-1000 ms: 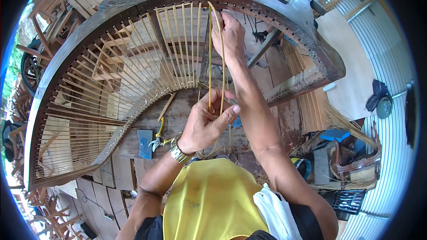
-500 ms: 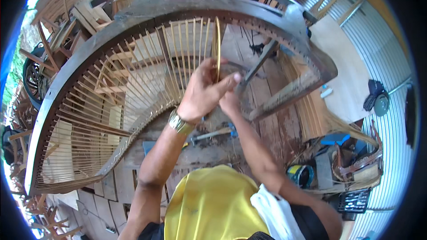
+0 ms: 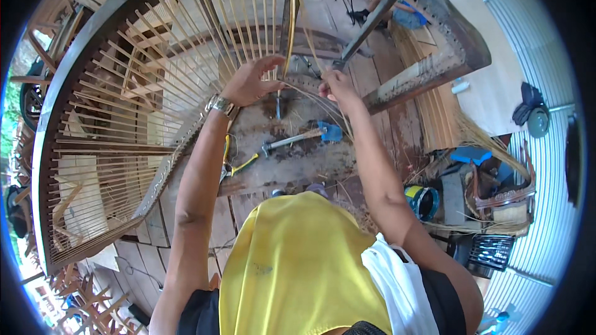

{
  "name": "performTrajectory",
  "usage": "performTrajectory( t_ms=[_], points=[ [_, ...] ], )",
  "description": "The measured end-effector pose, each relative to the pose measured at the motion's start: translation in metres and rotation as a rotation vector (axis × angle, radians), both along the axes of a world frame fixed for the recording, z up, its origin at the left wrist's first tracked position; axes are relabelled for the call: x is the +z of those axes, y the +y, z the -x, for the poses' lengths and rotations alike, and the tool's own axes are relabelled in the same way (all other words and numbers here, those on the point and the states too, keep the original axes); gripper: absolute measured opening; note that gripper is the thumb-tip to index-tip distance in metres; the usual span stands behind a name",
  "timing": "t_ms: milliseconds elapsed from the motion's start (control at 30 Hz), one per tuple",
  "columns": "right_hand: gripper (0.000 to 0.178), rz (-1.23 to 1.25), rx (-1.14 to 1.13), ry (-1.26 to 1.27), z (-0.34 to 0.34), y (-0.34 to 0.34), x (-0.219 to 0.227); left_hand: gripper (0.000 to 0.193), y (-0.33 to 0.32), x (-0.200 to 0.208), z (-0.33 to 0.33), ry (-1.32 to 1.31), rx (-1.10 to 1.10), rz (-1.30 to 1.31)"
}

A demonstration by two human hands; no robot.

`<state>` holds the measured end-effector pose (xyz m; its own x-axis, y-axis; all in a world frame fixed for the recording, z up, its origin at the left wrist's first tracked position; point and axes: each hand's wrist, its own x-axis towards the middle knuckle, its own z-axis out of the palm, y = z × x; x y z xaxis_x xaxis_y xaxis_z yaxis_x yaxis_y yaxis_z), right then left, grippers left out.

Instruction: Weaving and securing rattan or wooden strips into a curved furniture frame using wire and basic tools.

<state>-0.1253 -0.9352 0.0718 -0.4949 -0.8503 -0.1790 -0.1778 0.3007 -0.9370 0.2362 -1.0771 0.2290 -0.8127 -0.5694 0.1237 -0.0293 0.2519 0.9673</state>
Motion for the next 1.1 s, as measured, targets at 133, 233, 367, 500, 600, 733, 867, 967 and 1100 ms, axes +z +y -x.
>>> performTrajectory(
  t_ms=[133, 233, 367, 500, 600, 733, 867, 967, 1100],
  points=[
    [0.059, -0.121, 0.148, -0.048, -0.040, 0.013, -0.016, 0.067, -0.006, -0.118, -0.022, -0.509, 0.143, 0.351],
    [0.053, -0.177, 0.039, 0.073, 0.001, 0.049, -0.051, 0.066, -0.012, -0.176, 0.024, -0.501, 0.105, 0.329],
    [0.065, -0.189, 0.164, 0.015, -0.017, 0.069, -0.066, 0.053, -0.008, -0.257, 0.017, -0.556, 0.301, 0.396],
    [0.097, -0.211, 0.299, -0.041, -0.016, 0.070, -0.068, 0.039, -0.015, -0.294, 0.043, -0.598, 0.452, 0.356],
    [0.092, -0.239, 0.260, -0.025, -0.004, 0.085, -0.081, 0.034, -0.008, -0.299, 0.089, -0.666, 0.499, 0.401],
    [0.081, -0.216, 0.306, -0.001, -0.024, 0.076, -0.081, 0.036, -0.045, -0.330, 0.078, -0.687, 0.441, 0.454],
    [0.072, -0.233, 0.272, -0.053, -0.022, 0.105, -0.089, 0.037, -0.050, -0.351, 0.092, -0.619, 0.327, 0.479],
    [0.061, -0.250, 0.227, -0.095, -0.002, 0.133, -0.097, 0.046, -0.040, -0.361, 0.119, -0.538, 0.279, 0.484],
    [0.059, -0.186, 0.269, -0.097, -0.015, 0.118, -0.092, 0.047, -0.091, -0.379, 0.070, -0.461, 0.238, 0.335]
  ],
)
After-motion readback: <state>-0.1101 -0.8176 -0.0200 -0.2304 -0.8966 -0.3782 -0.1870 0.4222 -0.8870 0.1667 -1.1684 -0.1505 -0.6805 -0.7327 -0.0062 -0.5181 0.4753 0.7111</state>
